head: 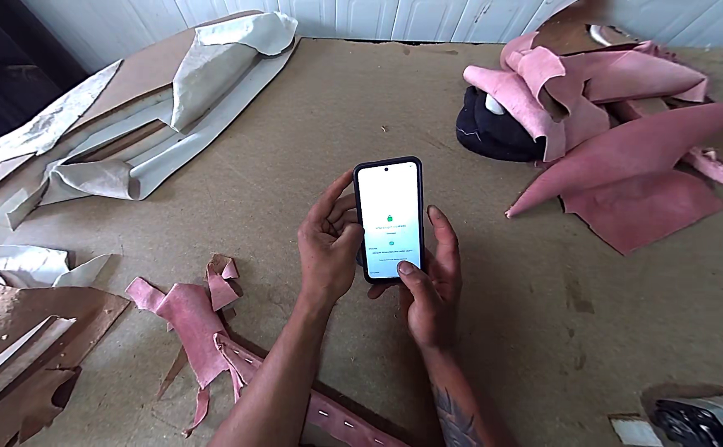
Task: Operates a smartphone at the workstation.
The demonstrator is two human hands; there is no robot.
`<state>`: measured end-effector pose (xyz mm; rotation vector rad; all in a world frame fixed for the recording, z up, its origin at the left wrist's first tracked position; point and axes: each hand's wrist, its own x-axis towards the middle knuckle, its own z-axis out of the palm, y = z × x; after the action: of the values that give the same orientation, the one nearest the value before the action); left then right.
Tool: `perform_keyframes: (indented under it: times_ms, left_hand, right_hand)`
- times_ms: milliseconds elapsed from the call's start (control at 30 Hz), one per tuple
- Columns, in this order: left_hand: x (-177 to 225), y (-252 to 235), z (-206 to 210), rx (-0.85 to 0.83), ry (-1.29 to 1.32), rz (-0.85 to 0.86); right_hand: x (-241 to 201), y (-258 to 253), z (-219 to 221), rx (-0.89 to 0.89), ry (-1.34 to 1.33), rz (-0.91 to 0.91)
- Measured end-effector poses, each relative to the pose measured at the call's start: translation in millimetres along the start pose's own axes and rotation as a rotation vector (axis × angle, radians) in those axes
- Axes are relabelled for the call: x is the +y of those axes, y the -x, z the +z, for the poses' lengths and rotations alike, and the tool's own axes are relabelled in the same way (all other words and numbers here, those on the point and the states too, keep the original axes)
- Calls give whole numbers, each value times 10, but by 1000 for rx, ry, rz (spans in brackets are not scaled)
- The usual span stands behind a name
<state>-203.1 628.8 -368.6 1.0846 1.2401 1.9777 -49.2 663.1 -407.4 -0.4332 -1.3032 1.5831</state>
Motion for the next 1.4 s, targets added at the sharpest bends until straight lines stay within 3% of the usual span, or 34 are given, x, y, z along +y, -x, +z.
perform_keyframes:
  times_ms: [633,1400]
  left_hand:
    - [-1,15,13,8,13,-12]
    - [-31,26,44,-67,-116,-93]
  right_hand:
    - [15,-2,-29,9,-26,6]
    - [65,-11,-237,-77,-174,200]
